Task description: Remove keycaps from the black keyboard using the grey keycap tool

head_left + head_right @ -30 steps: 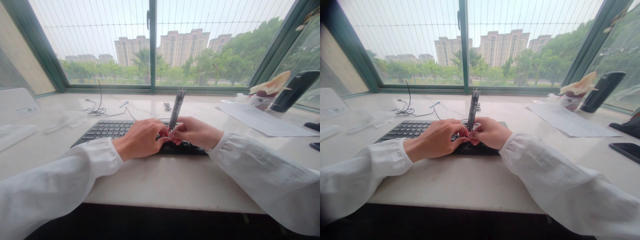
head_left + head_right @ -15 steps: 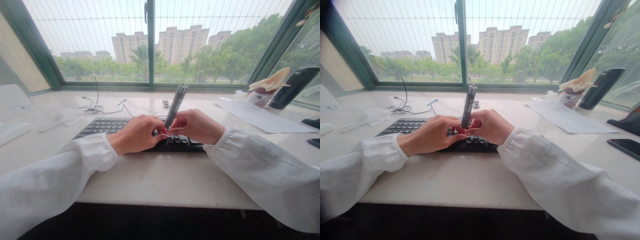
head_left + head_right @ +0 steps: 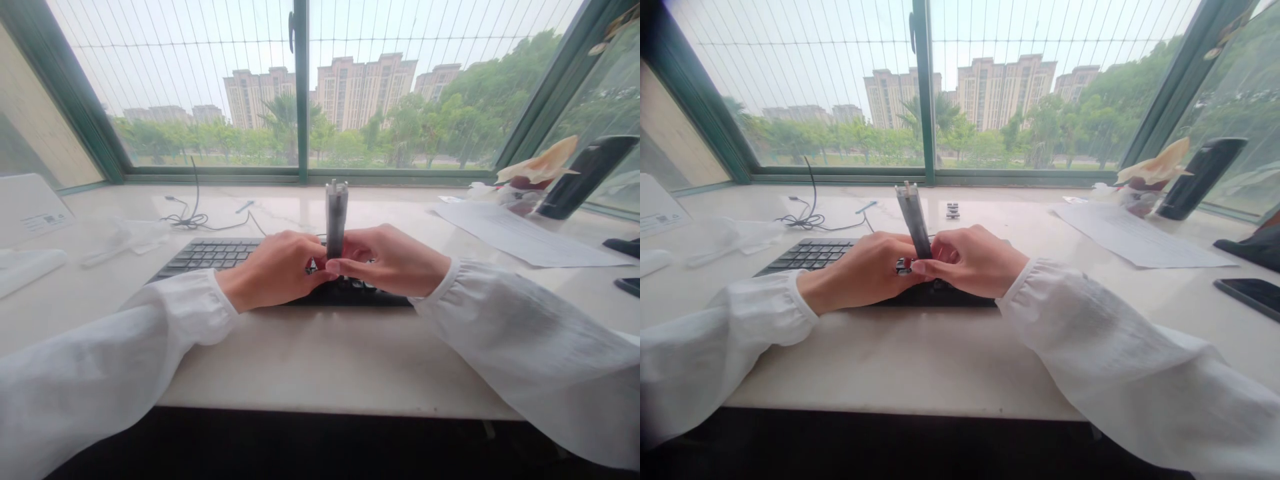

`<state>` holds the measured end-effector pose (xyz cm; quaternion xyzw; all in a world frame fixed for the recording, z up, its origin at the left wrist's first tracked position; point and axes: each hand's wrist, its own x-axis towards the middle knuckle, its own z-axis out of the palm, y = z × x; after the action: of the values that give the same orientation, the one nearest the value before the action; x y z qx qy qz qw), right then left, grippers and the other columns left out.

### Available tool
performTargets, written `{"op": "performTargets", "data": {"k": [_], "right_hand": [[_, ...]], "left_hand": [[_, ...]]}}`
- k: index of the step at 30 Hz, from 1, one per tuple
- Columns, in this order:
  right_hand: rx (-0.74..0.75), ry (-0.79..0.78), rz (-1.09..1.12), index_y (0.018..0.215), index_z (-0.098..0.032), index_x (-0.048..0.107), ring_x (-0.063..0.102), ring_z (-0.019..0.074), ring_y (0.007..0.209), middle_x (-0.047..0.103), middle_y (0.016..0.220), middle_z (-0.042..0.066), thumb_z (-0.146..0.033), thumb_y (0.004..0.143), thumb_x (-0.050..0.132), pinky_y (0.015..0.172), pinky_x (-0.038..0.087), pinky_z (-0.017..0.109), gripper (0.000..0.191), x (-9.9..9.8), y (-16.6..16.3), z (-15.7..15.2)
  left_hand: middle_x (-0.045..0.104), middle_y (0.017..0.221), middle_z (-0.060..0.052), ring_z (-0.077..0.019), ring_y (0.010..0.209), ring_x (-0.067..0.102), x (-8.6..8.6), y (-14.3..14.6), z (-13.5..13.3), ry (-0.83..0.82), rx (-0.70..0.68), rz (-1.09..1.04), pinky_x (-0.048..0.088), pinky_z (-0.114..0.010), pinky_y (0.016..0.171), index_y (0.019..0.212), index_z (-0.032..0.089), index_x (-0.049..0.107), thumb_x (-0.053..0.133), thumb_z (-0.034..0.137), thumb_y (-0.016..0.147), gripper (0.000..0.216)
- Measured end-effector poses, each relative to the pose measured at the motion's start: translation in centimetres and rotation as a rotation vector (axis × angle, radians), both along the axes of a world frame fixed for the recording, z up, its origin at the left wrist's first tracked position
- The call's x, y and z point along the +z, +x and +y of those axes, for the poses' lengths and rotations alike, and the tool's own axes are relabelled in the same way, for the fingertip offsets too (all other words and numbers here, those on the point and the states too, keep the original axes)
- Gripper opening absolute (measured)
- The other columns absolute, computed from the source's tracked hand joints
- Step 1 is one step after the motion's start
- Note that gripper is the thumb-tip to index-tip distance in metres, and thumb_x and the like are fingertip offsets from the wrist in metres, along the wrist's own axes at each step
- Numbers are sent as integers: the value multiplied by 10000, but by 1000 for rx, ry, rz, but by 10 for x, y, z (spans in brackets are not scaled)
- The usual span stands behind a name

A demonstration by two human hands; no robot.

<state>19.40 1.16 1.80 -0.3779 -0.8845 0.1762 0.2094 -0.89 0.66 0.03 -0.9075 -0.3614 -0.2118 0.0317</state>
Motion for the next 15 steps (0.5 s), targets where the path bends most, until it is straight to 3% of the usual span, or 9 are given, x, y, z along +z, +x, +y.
{"op": "performTargets", "data": {"k": [7,15], "right_hand": [[-166,170,-41,690,-175,613,508,115,551,611,600,5,-450,868,500,517,288,241,347,0,-10,-4],[-192,61,-70,692,-177,624,531,131,538,627,597,11,-458,854,501,496,313,245,347,5,-8,2]], "left_hand": [[687,829,-4,-165,735,620,-2,1,-1,56,45,36,398,-262,614,930,262,710,568,347,859,181],[675,831,-11,-165,722,594,-2,2,-2,41,60,24,368,-267,572,867,240,703,570,336,849,166]]}}
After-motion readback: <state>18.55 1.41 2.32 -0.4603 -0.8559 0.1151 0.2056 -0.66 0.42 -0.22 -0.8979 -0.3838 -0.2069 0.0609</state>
